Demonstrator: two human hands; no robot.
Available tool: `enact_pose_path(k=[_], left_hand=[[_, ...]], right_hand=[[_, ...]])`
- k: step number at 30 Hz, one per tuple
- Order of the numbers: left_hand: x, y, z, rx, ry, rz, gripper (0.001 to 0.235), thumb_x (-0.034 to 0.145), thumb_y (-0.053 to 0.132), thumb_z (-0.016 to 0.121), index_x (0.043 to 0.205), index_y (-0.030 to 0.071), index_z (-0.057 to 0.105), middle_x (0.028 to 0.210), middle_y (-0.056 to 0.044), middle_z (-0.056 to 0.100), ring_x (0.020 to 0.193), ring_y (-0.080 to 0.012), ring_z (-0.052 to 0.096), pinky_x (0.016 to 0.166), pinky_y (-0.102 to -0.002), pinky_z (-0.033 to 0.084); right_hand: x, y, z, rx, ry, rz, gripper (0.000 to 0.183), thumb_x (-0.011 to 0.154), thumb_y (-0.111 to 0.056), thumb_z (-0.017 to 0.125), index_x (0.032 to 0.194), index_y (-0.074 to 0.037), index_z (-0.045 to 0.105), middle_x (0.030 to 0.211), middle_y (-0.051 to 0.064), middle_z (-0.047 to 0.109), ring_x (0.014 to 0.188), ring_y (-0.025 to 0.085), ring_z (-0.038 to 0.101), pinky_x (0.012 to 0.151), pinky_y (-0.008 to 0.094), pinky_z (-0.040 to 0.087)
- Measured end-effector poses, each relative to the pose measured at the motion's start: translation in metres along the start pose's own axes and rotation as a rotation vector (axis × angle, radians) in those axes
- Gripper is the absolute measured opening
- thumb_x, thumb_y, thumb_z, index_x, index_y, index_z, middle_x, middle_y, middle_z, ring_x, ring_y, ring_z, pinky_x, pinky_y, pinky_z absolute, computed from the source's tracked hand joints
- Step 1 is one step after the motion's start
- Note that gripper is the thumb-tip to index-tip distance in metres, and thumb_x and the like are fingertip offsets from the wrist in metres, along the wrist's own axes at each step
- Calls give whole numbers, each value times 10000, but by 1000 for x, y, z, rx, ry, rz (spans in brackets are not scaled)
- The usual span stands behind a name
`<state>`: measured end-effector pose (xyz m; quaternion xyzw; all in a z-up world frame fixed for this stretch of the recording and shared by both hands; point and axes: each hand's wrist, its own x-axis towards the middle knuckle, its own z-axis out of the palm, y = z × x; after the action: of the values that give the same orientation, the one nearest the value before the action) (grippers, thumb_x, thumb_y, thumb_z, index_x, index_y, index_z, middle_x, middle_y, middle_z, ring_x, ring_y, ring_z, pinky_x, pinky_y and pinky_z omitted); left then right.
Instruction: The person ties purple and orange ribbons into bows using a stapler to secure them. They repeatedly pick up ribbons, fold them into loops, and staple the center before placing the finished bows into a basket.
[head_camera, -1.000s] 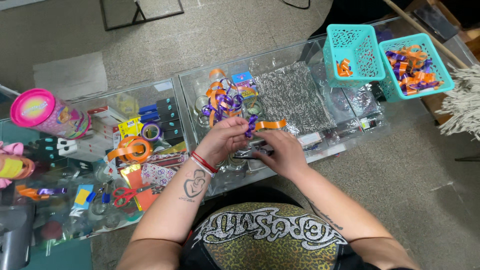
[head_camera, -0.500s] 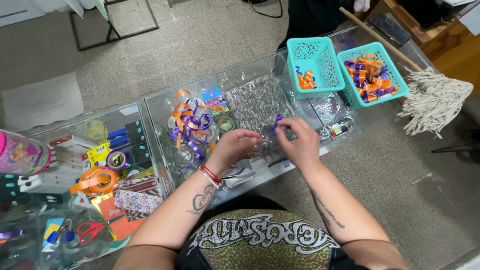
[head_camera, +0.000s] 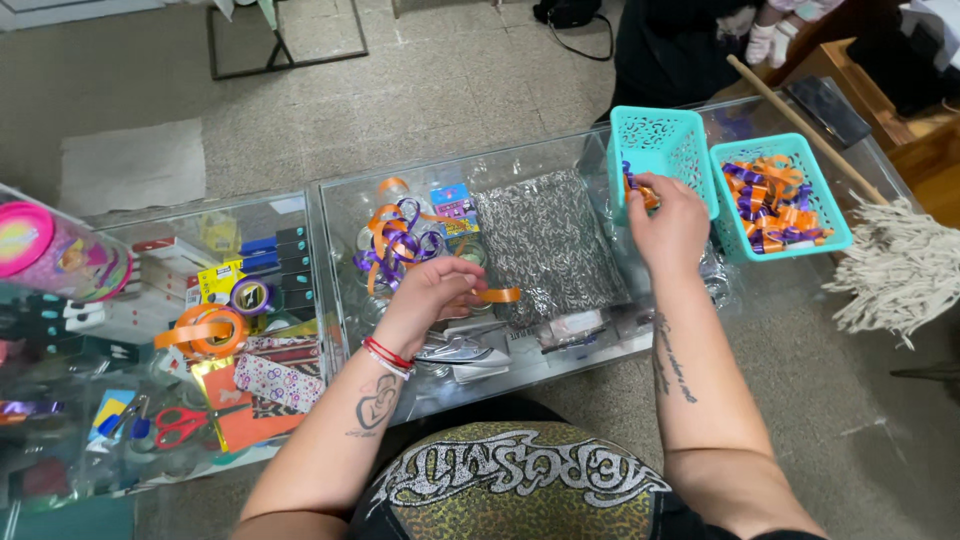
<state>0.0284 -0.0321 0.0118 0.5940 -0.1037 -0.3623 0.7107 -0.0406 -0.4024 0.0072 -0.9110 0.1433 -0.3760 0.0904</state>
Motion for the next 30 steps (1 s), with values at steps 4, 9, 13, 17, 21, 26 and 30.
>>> enact_pose_path(k=[4,9,13,17,21,26,30], left_hand=[[-10,0,-22,-17,85,36,214,960,110,674,1159,74,746,973,-85,804,824,-166,785,703,-276,640],[-36,8,-49,-23,208,104,210,943,126,679,1138,75,738,950,-65,794,797,-118,768,686,-234,635],[-57,1,-79,-57,296,134,219,944,132,686,1152,80,733,948,-70,795,800,-126,774,688,-246,643],[-75,0,-100,-87,374,126,202,949,137,678,1135,76,732,959,-69,794,801,-124,773,695,-248,644],[-87,-3,-112,-64,377,114,213,943,154,682,1137,86,735,953,-46,791,791,-97,757,690,-230,633],[-82,-6,-116,-11,366,116,200,934,131,692,1121,90,748,930,-38,790,772,-92,745,667,-221,623],[-66,-12,-115,147,366,156,177,887,95,737,1055,116,787,850,-55,790,700,-108,736,598,-213,606]], right_hand=[[-12,-72,17,214,-72,-142,176,915,-133,762,1050,-239,803,941,30,756,941,301,729,887,404,554],[-38,-162,39,447,-517,-341,216,897,-185,740,1109,-217,768,1080,36,776,1083,303,715,949,436,545],[-41,-216,46,377,-667,-437,335,890,-216,734,1225,-225,722,1212,30,734,1176,316,666,978,466,541],[-41,-239,57,288,-763,-505,372,871,-197,748,1238,-228,697,1257,10,686,1193,306,647,972,474,552],[-58,-228,96,112,-734,-493,76,864,-288,734,937,-280,714,1154,-77,684,1133,217,658,940,407,536],[-61,-228,84,119,-644,-425,73,876,-317,742,935,-285,714,1099,-89,705,1123,185,667,976,393,505],[-58,-229,66,200,-553,-370,67,927,-328,721,984,-295,712,928,-56,718,1018,202,700,978,395,512]])
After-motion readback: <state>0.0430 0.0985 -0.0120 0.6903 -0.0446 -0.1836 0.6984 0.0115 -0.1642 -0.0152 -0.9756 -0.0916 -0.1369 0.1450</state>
